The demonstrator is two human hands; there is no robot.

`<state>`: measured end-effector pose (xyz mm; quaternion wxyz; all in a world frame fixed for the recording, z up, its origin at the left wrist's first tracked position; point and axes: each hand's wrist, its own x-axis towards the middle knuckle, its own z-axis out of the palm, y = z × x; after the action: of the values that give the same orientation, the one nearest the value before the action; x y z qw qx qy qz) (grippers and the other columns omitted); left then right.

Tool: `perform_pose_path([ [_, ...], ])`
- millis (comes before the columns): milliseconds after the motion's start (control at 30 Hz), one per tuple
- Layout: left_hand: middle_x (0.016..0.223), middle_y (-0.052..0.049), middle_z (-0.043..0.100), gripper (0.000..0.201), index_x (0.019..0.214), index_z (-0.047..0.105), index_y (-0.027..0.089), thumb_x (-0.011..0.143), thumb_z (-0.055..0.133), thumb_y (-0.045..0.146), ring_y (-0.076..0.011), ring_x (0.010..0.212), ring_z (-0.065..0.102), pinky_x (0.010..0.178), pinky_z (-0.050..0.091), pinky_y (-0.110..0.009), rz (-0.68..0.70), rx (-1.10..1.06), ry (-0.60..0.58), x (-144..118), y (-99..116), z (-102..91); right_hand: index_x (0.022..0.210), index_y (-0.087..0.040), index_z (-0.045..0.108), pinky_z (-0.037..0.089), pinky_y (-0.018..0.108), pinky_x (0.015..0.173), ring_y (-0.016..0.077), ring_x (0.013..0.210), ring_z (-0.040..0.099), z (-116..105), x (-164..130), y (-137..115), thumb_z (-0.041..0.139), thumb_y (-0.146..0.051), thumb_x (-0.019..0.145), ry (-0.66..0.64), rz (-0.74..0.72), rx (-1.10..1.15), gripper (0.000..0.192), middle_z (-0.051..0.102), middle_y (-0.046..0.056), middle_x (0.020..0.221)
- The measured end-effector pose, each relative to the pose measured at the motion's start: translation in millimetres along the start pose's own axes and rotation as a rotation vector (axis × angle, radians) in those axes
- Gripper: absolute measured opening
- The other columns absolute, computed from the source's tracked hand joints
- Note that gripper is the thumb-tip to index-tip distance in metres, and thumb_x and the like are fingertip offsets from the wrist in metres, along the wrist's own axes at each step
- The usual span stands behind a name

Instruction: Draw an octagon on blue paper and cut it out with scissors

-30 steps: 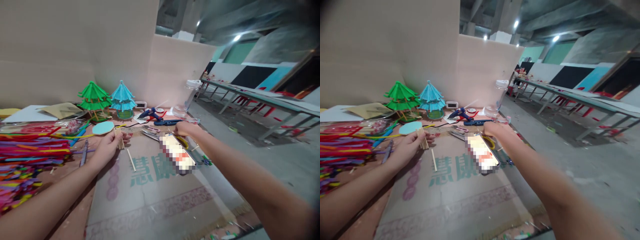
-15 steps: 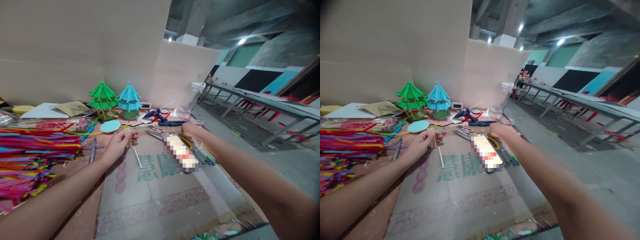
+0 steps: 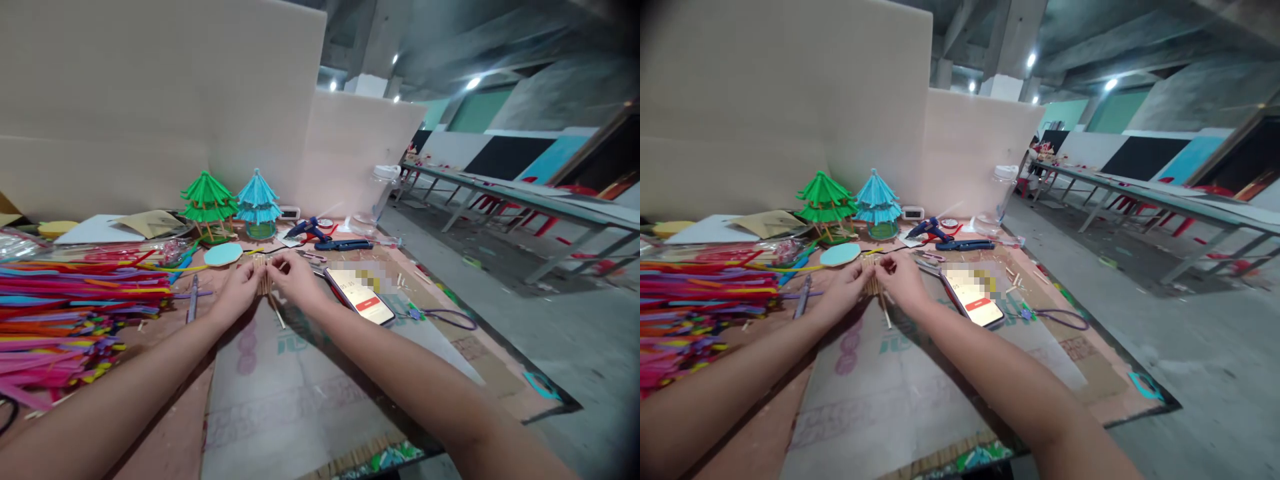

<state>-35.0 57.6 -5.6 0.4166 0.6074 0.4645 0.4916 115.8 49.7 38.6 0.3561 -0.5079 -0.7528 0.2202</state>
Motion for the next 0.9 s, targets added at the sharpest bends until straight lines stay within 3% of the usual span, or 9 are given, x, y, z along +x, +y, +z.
perform_pose_path([
  [133,0.121,-0.008,0.064,0.034,0.121,0.062,0.017,0.096,0.063,0.039,-0.0241,0.103,0.065,0.088,0.056,-0.045,0.024,0.06,-0.094,3,-3,-1.0,0.12,-0.015,0.063,0.059,0.041,0.083,0.0209,0.098,0.067,8,6,15,0.062,-0.033,0.098,0.024,0.047,0.019,0.028,0.066,0.008,0.117],
  [333,0.121,-0.008,0.064,0.034,0.12,0.062,0.016,0.095,0.064,0.039,-0.0252,0.104,0.065,0.088,0.056,-0.045,0.016,0.056,-0.168,6,-8,-4.2,0.109,-0.014,0.062,0.056,0.033,0.08,0.0159,0.086,0.067,6,-1,12,0.055,-0.026,0.1,-0.038,0.04,-0.019,0.016,0.069,0.006,0.104],
  [467,0.121,-0.008,0.064,0.033,0.12,0.062,0.017,0.096,0.064,0.039,-0.024,0.103,0.065,0.087,0.056,-0.045,0.002,0.006,-0.138,9,-12,-6.3,0.116,-0.017,0.055,0.052,0.032,0.083,0.0188,0.095,0.065,-7,-22,-1,0.058,-0.028,0.095,-0.106,-0.031,-0.16,0.024,0.067,0.009,0.114],
  [567,0.12,-0.008,0.064,0.033,0.121,0.061,0.017,0.096,0.063,0.039,-0.0227,0.101,0.065,0.085,0.057,-0.043,-0.031,-0.066,-0.113,9,-15,-4.7,0.103,-0.015,0.063,0.05,0.037,0.083,0.0283,0.096,0.067,-19,-38,-4,0.073,-0.032,0.083,-0.263,-0.077,-0.334,0.028,0.072,0.014,0.103],
  [667,0.121,-0.009,0.064,0.034,0.123,0.06,0.017,0.097,0.062,0.039,-0.0224,0.1,0.066,0.085,0.057,-0.043,-0.076,-0.141,-0.079,9,-17,-1.9,0.086,-0.013,0.069,0.05,0.037,0.075,0.0316,0.084,0.071,-22,-42,-3,0.064,-0.024,0.086,-0.38,-0.062,-0.491,0.012,0.074,0.018,0.087],
  [733,0.121,-0.009,0.063,0.035,0.123,0.06,0.017,0.096,0.062,0.039,-0.0226,0.101,0.066,0.085,0.057,-0.043,-0.104,-0.179,-0.056,8,-17,-0.8,0.082,-0.013,0.07,0.05,0.035,0.071,0.0307,0.08,0.072,-20,-40,-3,0.057,-0.019,0.089,-0.41,-0.047,-0.563,0.016,0.075,0.018,0.082],
  [833,0.121,-0.009,0.063,0.035,0.124,0.06,0.017,0.096,0.062,0.038,-0.0226,0.1,0.066,0.085,0.057,-0.043,-0.143,-0.213,-0.04,7,-14,-0.9,0.093,-0.014,0.071,0.051,0.034,0.073,0.03,0.083,0.072,-30,-39,-5,0.054,-0.024,0.094,-0.396,-0.043,-0.624,0.019,0.076,0.017,0.087],
  [900,0.12,-0.009,0.064,0.034,0.123,0.06,0.017,0.096,0.063,0.038,-0.0223,0.1,0.066,0.085,0.057,-0.043,-0.165,-0.216,-0.043,6,-12,-1.7,0.11,-0.015,0.066,0.052,0.037,0.079,0.0316,0.093,0.071,-51,-45,-5,0.055,-0.034,0.097,-0.35,-0.045,-0.65,0.026,0.075,0.017,0.099],
])
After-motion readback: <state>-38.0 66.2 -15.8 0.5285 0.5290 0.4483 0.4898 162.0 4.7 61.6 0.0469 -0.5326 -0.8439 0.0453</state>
